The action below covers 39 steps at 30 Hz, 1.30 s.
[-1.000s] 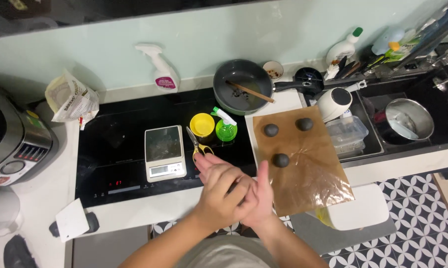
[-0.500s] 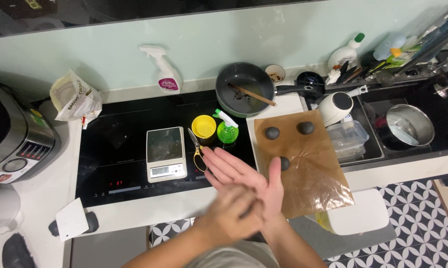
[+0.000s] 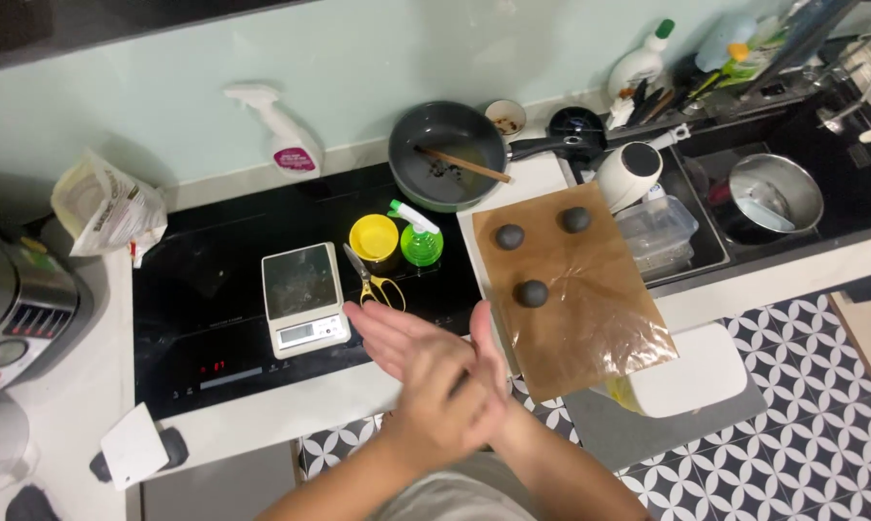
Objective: Rolling out pieces of dark dough into spheres, weighing them, and placing them on a baking sheet to be put in the oven.
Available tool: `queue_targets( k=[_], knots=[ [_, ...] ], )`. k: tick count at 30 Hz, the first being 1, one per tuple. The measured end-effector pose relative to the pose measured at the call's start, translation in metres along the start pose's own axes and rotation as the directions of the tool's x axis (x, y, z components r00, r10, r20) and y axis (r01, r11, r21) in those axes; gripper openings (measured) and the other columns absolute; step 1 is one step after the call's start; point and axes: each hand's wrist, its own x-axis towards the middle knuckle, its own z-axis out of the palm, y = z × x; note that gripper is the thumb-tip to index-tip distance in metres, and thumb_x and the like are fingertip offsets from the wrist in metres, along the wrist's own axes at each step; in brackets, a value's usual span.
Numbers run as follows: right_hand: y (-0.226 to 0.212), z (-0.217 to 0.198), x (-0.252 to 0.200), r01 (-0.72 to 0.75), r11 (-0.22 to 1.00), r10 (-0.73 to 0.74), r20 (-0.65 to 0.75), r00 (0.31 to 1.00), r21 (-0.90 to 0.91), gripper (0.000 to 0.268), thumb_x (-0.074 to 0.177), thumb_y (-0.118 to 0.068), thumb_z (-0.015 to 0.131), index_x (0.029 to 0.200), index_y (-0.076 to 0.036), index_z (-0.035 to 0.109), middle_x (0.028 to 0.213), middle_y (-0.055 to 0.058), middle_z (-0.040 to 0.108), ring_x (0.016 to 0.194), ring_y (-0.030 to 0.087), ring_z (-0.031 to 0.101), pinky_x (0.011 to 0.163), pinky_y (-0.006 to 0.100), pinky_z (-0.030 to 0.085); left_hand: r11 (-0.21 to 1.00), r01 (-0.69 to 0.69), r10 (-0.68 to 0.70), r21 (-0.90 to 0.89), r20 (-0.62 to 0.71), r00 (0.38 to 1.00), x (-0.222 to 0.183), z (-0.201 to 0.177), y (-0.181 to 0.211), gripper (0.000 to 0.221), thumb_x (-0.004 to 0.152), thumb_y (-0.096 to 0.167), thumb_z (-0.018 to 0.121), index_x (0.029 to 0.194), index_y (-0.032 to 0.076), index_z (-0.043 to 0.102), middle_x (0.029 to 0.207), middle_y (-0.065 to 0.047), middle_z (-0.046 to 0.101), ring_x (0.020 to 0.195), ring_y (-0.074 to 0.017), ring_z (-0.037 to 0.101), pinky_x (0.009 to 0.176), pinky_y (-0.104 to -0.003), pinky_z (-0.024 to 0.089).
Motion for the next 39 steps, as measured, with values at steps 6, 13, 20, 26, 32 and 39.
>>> queue_targets(
  k=[6,13,20,26,32,39],
  knots=[
    [0.010,-0.004,-0.004,0.093,0.995,-0.093,-0.008,0.996,-0.022,0.115,0.098,-0.083,0.020,0.162,0.012,0.017,0.171,0.031,0.016,0.164,0.037,0.012,0.134,0.046,0.009,0.981,0.084,-0.071,0.172,-0.084,0.994,-0.005,-0.009,-0.018,0.027,0.076,0.011,0.079,0.101,0.002,0.069,0.105,-0.016,0.062,0.095,-0.0356,0.060,0.084,-0.048,0.049],
    [-0.003,-0.001,0.000,0.087,0.986,-0.100,0.087,0.991,0.140,0.114,0.096,-0.082,0.016,0.163,0.010,0.017,0.173,0.027,0.015,0.164,0.032,0.011,0.135,0.045,0.009,0.990,-0.105,0.101,0.094,0.043,0.994,-0.011,-0.011,-0.005,0.027,0.082,0.014,0.080,0.102,0.001,0.066,0.113,-0.019,0.061,0.103,-0.0355,0.062,0.093,-0.047,0.054],
    [0.002,0.002,0.006,0.017,0.998,-0.023,0.090,0.996,0.061,0.114,0.094,-0.082,0.014,0.163,0.008,0.016,0.174,0.026,0.013,0.165,0.032,0.011,0.135,0.042,0.008,0.995,-0.030,0.029,0.092,0.014,1.000,-0.013,-0.015,0.003,0.028,0.079,0.013,0.079,0.098,0.001,0.063,0.110,-0.019,0.060,0.103,-0.0358,0.061,0.091,-0.049,0.052],
    [0.017,0.003,0.004,-0.004,1.000,0.004,0.047,0.999,0.020,0.114,0.095,-0.082,0.015,0.163,0.009,0.017,0.174,0.027,0.013,0.164,0.034,0.011,0.134,0.042,0.008,0.984,0.088,-0.083,0.153,-0.042,0.996,-0.017,-0.015,-0.002,0.030,0.076,0.011,0.078,0.100,-0.001,0.065,0.108,-0.019,0.060,0.099,-0.0388,0.060,0.087,-0.049,0.051],
    [0.010,0.002,0.008,-0.002,0.992,-0.005,0.048,0.999,0.127,0.115,0.094,-0.083,0.015,0.162,0.010,0.016,0.173,0.027,0.011,0.164,0.033,0.011,0.134,0.045,0.009,0.988,-0.087,0.087,0.127,0.004,0.996,-0.012,-0.017,0.001,0.028,0.083,0.012,0.079,0.101,0.001,0.061,0.113,-0.020,0.059,0.102,-0.0367,0.060,0.090,-0.049,0.052],
    [0.003,0.002,0.009,0.022,0.996,-0.026,0.043,0.999,0.082,0.116,0.095,-0.083,0.017,0.161,0.013,0.016,0.172,0.030,0.012,0.163,0.035,0.012,0.134,0.047,0.008,0.971,-0.169,0.157,0.169,0.082,0.984,-0.022,-0.025,-0.004,0.029,0.088,0.018,0.078,0.104,0.001,0.059,0.116,-0.013,0.058,0.105,-0.0356,0.061,0.092,-0.052,0.053]
  ],
)
